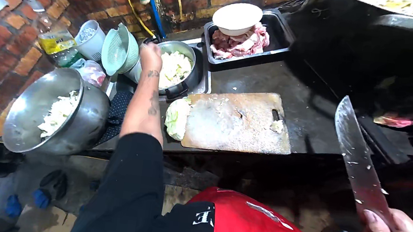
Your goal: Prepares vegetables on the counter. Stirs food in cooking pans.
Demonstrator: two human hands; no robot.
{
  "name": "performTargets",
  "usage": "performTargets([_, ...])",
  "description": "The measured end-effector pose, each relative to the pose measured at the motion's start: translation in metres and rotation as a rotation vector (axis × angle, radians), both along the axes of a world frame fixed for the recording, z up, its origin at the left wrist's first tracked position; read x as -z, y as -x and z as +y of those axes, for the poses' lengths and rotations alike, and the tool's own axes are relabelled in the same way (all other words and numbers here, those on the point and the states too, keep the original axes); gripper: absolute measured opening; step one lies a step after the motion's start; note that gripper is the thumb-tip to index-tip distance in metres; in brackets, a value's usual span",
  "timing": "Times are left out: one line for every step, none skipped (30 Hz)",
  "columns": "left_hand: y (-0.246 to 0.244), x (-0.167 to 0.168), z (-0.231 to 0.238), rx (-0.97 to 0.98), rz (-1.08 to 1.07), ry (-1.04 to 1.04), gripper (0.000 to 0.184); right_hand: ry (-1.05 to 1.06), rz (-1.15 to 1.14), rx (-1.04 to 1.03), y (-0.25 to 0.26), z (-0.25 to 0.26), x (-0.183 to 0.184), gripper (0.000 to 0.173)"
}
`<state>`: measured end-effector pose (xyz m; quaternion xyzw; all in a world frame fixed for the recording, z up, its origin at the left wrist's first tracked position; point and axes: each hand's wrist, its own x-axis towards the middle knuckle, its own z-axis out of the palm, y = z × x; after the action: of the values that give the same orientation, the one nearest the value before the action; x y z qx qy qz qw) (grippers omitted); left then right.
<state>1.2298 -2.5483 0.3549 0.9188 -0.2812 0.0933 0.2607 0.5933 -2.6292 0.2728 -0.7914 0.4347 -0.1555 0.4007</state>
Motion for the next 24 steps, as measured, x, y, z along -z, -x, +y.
performTargets([-0.016, 0.011, 0.002, 0.065, 0.079, -0.163, 0.040, -0.008, 0.006, -0.002, -0.003, 0.001, -0.003, 0.042])
performTargets([-0.026, 0.014, 0.000, 0.095, 0.097, -0.235, 0.041, -0.013, 0.005, -0.003, -0.007, 0.001, -0.006, 0.042])
performTargets([-0.028, 0.012, 0.000, 0.090, 0.064, -0.224, 0.040, -0.012, 0.003, -0.003, -0.010, 0.002, -0.009, 0.042])
performTargets([-0.025, 0.011, 0.003, 0.078, 0.021, -0.178, 0.039, -0.004, 0.000, -0.002, -0.013, 0.004, -0.009, 0.041])
performTargets([-0.016, 0.008, 0.007, 0.078, -0.009, -0.131, 0.039, 0.006, -0.002, -0.002, -0.016, 0.005, -0.010, 0.041])
performTargets([-0.003, 0.005, 0.014, 0.082, -0.020, -0.095, 0.039, 0.017, 0.004, -0.012, -0.018, 0.005, -0.010, 0.041])
performTargets([0.013, 0.004, 0.024, 0.094, -0.002, -0.082, 0.040, 0.029, 0.011, -0.029, -0.020, 0.003, -0.010, 0.041])
performTargets([0.034, 0.003, 0.037, 0.109, 0.053, -0.103, 0.045, 0.043, 0.016, -0.056, -0.022, 0.001, -0.009, 0.041])
performTargets([0.056, 0.006, 0.052, 0.119, 0.139, -0.153, 0.054, 0.053, 0.024, -0.080, -0.025, 0.000, -0.009, 0.042])
performTargets([0.077, 0.013, 0.065, 0.118, 0.228, -0.218, 0.065, 0.064, 0.035, -0.093, -0.030, 0.000, -0.008, 0.042])
performTargets([0.098, 0.024, 0.075, 0.122, 0.313, -0.277, 0.075, 0.069, 0.038, -0.102, -0.036, 0.001, -0.007, 0.042])
performTargets([0.116, 0.038, 0.083, 0.130, 0.387, -0.311, 0.084, 0.075, 0.028, -0.111, -0.043, 0.002, -0.005, 0.042])
performTargets([0.131, 0.052, 0.088, 0.133, 0.438, -0.316, 0.091, 0.083, 0.015, -0.128, -0.051, 0.002, -0.003, 0.044])
performTargets([0.143, 0.064, 0.090, 0.129, 0.465, -0.302, 0.098, 0.089, 0.003, -0.152, -0.059, 0.003, -0.002, 0.045])
performTargets([0.154, 0.072, 0.091, 0.122, 0.460, -0.268, 0.099, 0.096, -0.011, -0.180, -0.068, 0.003, 0.000, 0.045])
performTargets([0.163, 0.075, 0.089, 0.127, 0.441, -0.237, 0.096, 0.099, -0.023, -0.212, -0.078, 0.002, 0.001, 0.046])
performTargets([0.174, 0.074, 0.088, 0.163, 0.422, -0.218, 0.093, 0.105, -0.031, -0.248, -0.089, 0.002, 0.001, 0.046])
performTargets([0.185, 0.074, 0.086, 0.228, 0.393, -0.208, 0.089, 0.123, -0.037, -0.285, -0.100, 0.003, 0.002, 0.045])
performTargets([0.196, 0.075, 0.083, 0.315, 0.364, -0.207, 0.088, 0.133, -0.037, -0.321, -0.110, 0.004, 0.002, 0.044])
performTargets([0.205, 0.077, 0.079, 0.415, 0.328, -0.204, 0.086, 0.135, -0.018, -0.352, -0.121, 0.006, 0.002, 0.043])
performTargets([0.213, 0.080, 0.075, 0.503, 0.289, -0.201, 0.083, 0.127, 0.016, -0.370, -0.130, 0.008, 0.001, 0.041])
performTargets([0.222, 0.081, 0.070, 0.554, 0.254, -0.210, 0.080, 0.121, 0.048, -0.376, -0.139, 0.012, -0.001, 0.039])
performTargets([0.231, 0.080, 0.067, 0.559, 0.223, -0.239, 0.077, 0.112, 0.079, -0.378, -0.146, 0.015, -0.003, 0.038])
performTargets([0.239, 0.076, 0.065, 0.534, 0.199, -0.279, 0.074, 0.111, 0.112, -0.379, -0.152, 0.019, -0.005, 0.036])
